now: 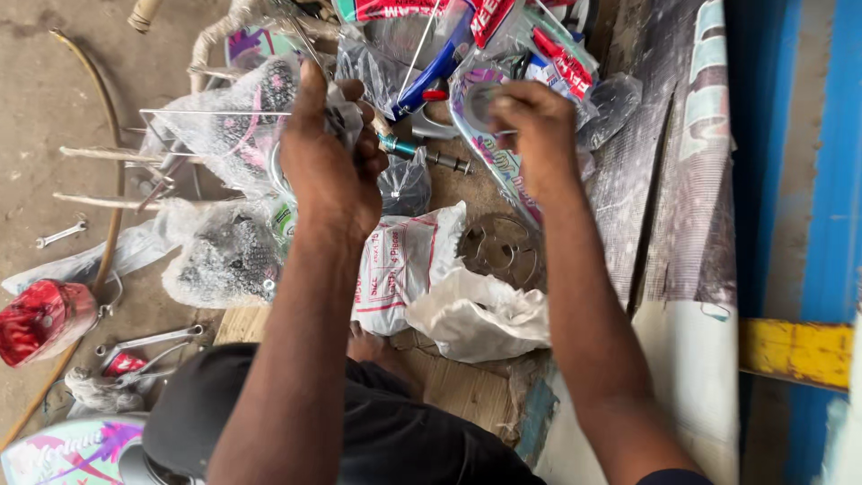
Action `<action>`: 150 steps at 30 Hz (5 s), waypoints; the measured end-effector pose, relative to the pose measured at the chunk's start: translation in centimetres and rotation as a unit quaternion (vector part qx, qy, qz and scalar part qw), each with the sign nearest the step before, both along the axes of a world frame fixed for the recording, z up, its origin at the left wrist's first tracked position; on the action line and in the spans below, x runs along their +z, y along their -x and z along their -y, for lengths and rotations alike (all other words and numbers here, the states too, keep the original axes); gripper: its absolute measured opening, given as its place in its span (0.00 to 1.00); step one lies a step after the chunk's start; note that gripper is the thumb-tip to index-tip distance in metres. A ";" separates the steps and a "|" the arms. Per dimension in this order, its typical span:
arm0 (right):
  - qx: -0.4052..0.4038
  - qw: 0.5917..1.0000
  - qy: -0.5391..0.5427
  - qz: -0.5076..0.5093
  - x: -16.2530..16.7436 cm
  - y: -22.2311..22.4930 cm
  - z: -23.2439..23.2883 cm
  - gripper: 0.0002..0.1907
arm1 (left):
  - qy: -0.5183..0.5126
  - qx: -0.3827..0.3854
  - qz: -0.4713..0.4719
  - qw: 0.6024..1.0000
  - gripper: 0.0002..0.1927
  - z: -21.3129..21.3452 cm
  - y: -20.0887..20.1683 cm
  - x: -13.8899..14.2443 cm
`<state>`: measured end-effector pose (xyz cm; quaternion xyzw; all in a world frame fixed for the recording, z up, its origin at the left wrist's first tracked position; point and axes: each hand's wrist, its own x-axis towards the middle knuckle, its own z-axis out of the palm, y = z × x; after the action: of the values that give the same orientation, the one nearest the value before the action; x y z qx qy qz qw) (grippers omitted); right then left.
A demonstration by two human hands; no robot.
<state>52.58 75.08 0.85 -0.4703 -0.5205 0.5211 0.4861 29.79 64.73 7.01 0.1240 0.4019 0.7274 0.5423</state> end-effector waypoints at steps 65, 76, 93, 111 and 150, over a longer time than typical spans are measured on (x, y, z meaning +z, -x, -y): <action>0.065 0.877 0.067 0.472 -25.2 23.2 -33.7 0.22 | 0.299 0.064 0.043 0.951 0.13 -12.3 12.2 -17.2; 0.112 0.829 -0.149 0.527 -29.2 21.9 -31.6 0.26 | 0.316 0.055 0.037 0.946 0.17 -14.6 11.9 -17.7; 0.177 0.956 0.137 0.190 -30.8 25.5 -26.9 0.13 | 0.285 0.084 0.045 0.954 0.17 -19.5 7.5 -19.3; 0.101 0.774 -0.037 0.623 -31.9 19.0 -21.0 0.44 | 0.268 0.108 0.042 0.956 0.17 -17.7 12.6 -19.9; 0.072 0.838 0.302 -0.449 -14.3 19.6 4.0 0.19 | 0.070 0.063 0.128 0.987 0.19 -5.5 9.2 -15.0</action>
<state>32.98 71.04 -13.46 -0.2698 -0.0948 0.8397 0.4617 20.60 70.24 -7.97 -0.0337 0.3860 0.7405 0.5492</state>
